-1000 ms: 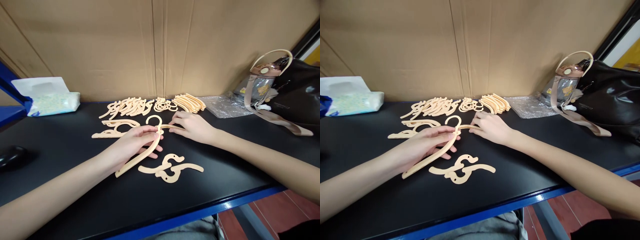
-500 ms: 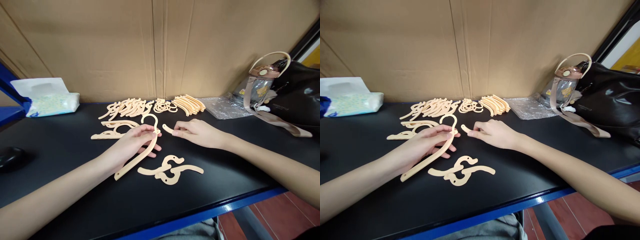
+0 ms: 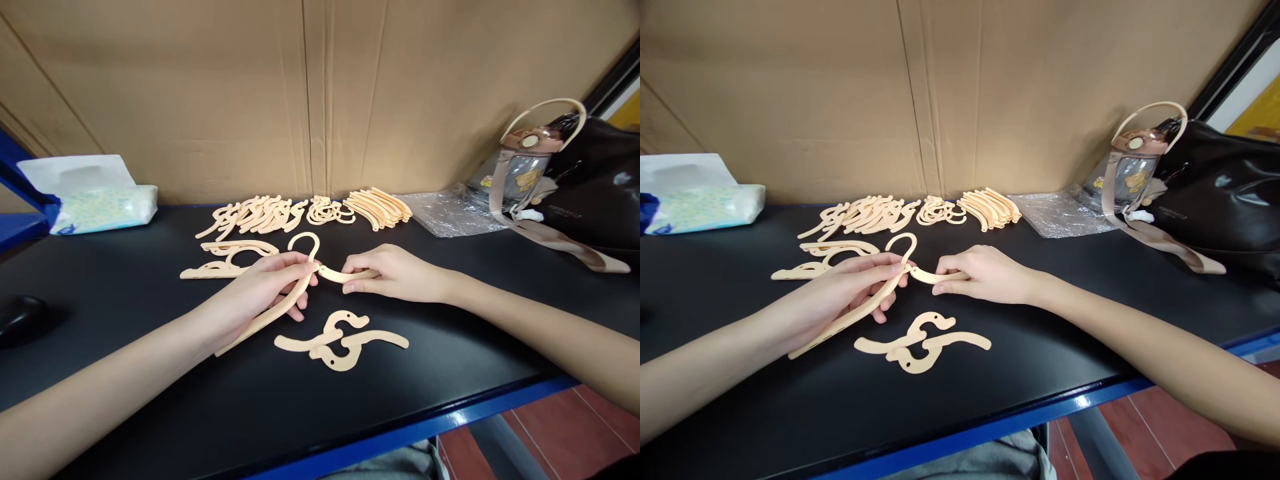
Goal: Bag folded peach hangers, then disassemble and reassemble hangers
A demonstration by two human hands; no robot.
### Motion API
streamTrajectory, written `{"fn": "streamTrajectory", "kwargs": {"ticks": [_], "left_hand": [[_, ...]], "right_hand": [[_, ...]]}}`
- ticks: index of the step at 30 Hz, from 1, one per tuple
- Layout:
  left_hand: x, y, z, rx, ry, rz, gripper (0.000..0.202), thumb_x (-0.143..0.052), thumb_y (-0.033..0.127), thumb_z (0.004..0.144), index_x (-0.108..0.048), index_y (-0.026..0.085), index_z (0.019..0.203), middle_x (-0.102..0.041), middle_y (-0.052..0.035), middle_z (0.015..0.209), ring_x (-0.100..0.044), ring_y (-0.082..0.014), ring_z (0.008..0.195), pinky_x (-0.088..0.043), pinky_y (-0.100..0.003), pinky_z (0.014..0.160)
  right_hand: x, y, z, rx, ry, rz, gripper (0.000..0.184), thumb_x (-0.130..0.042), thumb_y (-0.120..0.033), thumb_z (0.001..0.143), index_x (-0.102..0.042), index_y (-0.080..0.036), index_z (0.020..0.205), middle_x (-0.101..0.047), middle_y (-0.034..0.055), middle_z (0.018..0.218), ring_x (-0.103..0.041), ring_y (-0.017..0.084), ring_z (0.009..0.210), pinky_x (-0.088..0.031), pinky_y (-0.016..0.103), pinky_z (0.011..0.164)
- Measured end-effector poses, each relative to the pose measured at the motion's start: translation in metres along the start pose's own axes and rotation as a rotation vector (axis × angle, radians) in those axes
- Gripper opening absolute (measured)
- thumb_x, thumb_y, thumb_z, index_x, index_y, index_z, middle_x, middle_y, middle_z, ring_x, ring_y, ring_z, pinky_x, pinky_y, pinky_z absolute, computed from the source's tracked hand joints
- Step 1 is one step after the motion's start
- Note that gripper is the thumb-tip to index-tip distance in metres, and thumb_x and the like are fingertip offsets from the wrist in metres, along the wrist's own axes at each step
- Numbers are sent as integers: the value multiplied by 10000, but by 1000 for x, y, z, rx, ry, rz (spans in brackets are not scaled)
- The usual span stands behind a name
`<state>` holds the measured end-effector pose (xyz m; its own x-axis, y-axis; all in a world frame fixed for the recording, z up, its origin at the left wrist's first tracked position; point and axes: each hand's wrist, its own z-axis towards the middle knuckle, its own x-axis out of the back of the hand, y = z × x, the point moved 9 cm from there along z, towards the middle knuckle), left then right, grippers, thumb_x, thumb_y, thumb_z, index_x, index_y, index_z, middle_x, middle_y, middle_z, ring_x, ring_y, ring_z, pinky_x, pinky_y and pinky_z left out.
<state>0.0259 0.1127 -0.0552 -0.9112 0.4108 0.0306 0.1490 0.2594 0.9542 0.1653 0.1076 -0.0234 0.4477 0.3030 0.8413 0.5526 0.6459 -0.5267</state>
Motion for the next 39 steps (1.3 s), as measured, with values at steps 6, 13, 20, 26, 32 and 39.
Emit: {"fn": "streamTrajectory", "kwargs": {"ticks": [6,13,20,26,32,39], "left_hand": [[0,-2,1,20,-10,25,250,-668,414,893,-752,179,868,-625,9,553,-590,-89,495,-520,-130,484],[0,-4,2,84,-49,12,202,-689,361,877,-802,199,919,-676,-8,577,-600,-78,504,-489,-96,477],[-3,-4,-1,87,-89,68,281,-658,445,903,-814,211,909,-615,1,490,-558,-73,482,-480,-84,485],[-6,-3,2,57,-160,28,195,-710,402,872,-818,252,934,-736,-28,802,-652,-120,744,-557,-127,620],[-7,-2,1,49,-189,39,199,-722,410,870,-811,265,973,-684,5,714,-584,-73,670,-463,-61,527],[-17,-1,-4,38,-210,99,182,-720,388,869,-798,278,991,-715,-5,984,-633,-97,783,-516,-109,615]], "right_hand": [[0,8,1,8,40,116,250,-705,-410,878,-690,-162,853,-543,-57,618,-442,87,580,-305,220,574],[0,10,2,34,48,164,289,-717,-421,869,-769,-151,958,-684,10,781,-574,121,665,-371,237,629],[-1,9,0,46,34,192,273,-727,-386,869,-795,-178,1032,-668,5,783,-559,102,659,-366,228,624],[-3,12,1,30,29,246,268,-742,-397,852,-801,-199,1023,-667,1,786,-543,96,649,-362,231,619],[-3,12,2,50,34,310,235,-776,-345,824,-805,-179,987,-674,-1,785,-556,93,659,-378,225,625],[-4,12,4,49,44,432,246,-772,-338,818,-803,-152,976,-675,10,785,-594,123,719,-416,234,656]]}}
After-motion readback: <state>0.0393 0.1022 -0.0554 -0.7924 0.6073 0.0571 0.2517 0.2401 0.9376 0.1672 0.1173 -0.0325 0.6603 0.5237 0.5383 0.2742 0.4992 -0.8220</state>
